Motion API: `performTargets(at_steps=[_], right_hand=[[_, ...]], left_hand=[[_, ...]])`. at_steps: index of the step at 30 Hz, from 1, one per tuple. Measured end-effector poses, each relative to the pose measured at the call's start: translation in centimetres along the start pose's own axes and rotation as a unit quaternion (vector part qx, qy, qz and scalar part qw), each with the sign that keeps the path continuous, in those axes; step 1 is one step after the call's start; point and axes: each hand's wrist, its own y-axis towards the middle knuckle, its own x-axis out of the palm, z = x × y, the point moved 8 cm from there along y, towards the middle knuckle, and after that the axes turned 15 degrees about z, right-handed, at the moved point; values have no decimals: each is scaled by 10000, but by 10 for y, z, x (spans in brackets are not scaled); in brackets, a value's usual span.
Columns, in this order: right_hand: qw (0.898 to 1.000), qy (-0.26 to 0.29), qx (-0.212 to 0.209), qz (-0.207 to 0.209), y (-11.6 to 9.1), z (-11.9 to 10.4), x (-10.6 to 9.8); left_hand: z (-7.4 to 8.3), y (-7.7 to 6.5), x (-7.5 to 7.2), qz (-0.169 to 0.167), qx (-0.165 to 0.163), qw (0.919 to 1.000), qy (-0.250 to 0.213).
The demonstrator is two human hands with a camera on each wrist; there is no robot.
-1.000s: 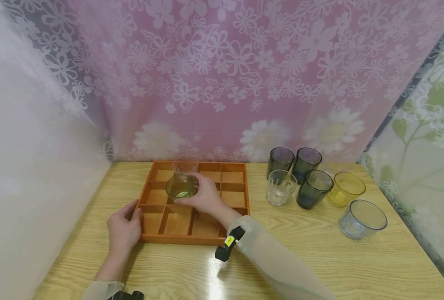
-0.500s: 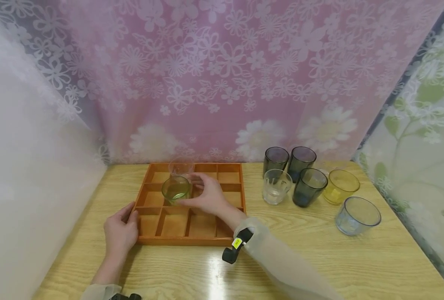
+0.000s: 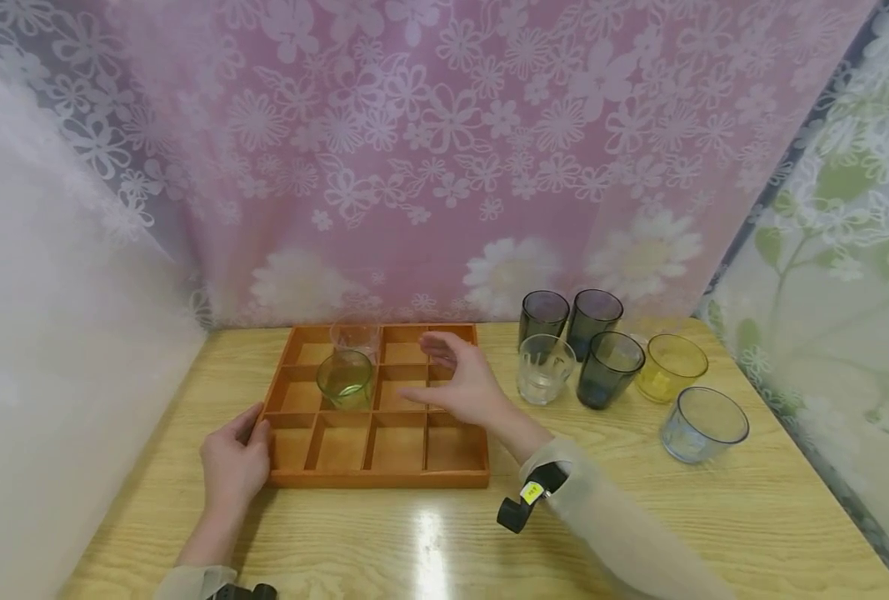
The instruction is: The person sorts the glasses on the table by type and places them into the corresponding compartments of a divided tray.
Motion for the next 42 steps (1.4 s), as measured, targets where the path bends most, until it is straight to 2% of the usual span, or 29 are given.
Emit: performTargets(at_steps=[5, 15, 23, 30, 37, 42], right_hand=[[9997, -79, -168, 186, 1, -4, -34], [9965, -138, -598, 572, -3, -11, -102], [9951, -382, -536, 745, -11, -8, -149], [9914, -525, -752, 930, -20, -11, -182], [9907, -644, -560, 1061, -34, -6, -217], [9864, -955, -551, 1222, -44, -2, -246]], left_hand=[[3, 2, 2, -13, 50, 10000, -53], [-3, 3, 4, -73, -157, 9998, 85], [-2, 1, 1, -104, -232, 9997, -3], [-4, -1, 0, -40, -110, 9999, -12], [-2, -1, 0, -3, -35, 10000, 30], [-1, -2, 0, -15, -15, 10000, 11]])
